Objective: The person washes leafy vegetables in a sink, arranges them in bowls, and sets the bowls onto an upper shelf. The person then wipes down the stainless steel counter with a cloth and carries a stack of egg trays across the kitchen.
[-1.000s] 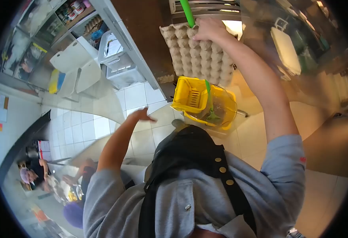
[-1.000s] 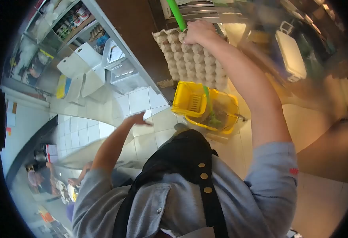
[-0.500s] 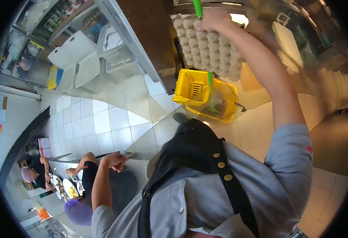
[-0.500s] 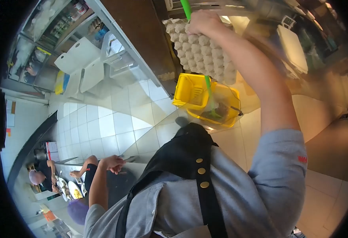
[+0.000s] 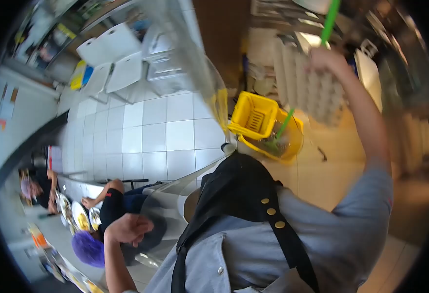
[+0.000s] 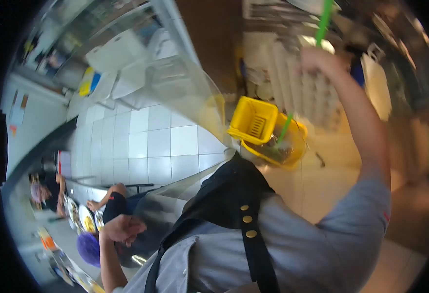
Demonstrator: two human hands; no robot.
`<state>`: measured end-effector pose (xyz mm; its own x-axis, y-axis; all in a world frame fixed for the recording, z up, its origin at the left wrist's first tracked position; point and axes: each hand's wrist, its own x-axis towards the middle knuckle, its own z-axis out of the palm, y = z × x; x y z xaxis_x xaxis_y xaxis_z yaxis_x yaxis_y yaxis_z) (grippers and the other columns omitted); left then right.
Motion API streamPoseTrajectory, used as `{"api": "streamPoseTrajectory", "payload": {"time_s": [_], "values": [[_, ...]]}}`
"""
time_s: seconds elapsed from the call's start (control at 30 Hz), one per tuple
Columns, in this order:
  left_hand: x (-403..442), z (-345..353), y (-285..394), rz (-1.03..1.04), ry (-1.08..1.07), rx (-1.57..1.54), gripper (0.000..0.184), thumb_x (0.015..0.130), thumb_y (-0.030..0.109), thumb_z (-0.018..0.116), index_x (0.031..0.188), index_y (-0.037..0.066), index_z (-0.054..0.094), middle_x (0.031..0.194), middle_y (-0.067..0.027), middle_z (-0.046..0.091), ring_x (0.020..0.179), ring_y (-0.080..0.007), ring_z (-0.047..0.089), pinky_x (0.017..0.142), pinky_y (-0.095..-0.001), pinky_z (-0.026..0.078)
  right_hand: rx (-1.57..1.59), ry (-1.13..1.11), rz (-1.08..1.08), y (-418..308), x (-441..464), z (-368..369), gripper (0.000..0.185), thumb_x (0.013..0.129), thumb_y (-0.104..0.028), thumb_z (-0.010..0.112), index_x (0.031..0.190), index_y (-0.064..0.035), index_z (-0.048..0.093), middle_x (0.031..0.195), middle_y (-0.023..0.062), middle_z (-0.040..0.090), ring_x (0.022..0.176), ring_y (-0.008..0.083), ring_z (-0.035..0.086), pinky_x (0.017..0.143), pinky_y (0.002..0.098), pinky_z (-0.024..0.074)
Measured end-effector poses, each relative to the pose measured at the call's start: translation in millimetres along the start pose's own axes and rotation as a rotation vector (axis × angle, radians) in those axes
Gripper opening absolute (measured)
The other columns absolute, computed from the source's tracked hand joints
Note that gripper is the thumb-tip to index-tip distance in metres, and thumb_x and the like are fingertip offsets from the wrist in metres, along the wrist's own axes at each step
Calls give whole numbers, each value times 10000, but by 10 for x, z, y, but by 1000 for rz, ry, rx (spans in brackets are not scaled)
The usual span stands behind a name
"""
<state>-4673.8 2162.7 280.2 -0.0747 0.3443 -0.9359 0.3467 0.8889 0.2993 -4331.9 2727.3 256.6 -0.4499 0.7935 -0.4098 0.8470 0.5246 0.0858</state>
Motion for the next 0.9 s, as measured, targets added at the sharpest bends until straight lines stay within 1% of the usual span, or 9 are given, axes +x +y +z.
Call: {"api": "streamPoseTrajectory", "payload": {"time_s": [0.1,0.17,0.23,0.33,0.53,0.67,0.73,0.8,0.9], "values": [[427,99,-111,38,60,45,159,893,141,521,856,-7,567,590,-59,579,478,-150,603,438,-279,464,-241,-195,-352,-801,-636,174,467,543,-374,844,858,-63,696,855,156,678,829,311,652,720,416,515],[850,234,-316,25,55,55,206,906,173,512,877,-23,569,649,-102,626,520,-185,637,473,-306,506,-484,-286,-525,-1401,-1023,362,251,690,-260,741,877,-93,722,873,127,686,832,291,667,710,398,539],[1178,399,-424,54,-45,36,222,906,172,502,961,-22,595,670,-114,632,538,-200,635,502,-318,520,-534,-7,-893,-1708,-1045,925,126,758,-130,581,782,-103,702,823,98,686,787,254,673,680,390,534],[1460,625,-565,65,-113,-67,200,898,177,515,913,-4,599,634,-88,618,541,-193,629,494,-322,503,-353,451,-1071,-2366,-757,873,154,709,-159,603,855,-110,618,740,115,616,732,296,626,652,391,489],[1544,669,-885,10,19,-257,176,881,144,521,863,-16,593,645,-110,622,541,-205,628,498,-330,510,-2,-196,-875,-4076,17,1137,388,872,-260,577,1144,5,496,1045,256,612,1003,410,575,853,475,454],[1612,829,-1069,11,34,-482,169,882,149,542,895,-9,600,647,-102,625,539,-199,623,496,-326,507,130,-238,-996,-5138,457,1667,420,870,-227,544,1192,27,455,1105,304,568,1048,432,557,929,435,442],[1725,977,-1045,18,45,-598,155,869,125,551,919,-10,607,656,-101,625,538,-202,622,501,-326,512,437,-66,-809,-5761,641,1752,389,868,-201,539,1188,9,468,1118,255,581,1026,382,587,908,425,460],[1929,1077,-1075,72,46,-693,168,887,98,528,991,-8,606,679,-122,627,551,-218,626,504,-341,539,924,-258,-533,-6322,1195,1622,340,881,-162,522,1189,-24,483,1105,182,592,990,304,601,835,457,495],[2086,1148,-1092,82,-10,-910,334,680,-64,443,964,-16,612,779,-143,662,646,-231,666,571,-346,566,1385,-248,-575,-6650,2347,1095,310,898,-104,487,1205,-57,491,1085,128,591,971,257,597,756,497,519]]}}
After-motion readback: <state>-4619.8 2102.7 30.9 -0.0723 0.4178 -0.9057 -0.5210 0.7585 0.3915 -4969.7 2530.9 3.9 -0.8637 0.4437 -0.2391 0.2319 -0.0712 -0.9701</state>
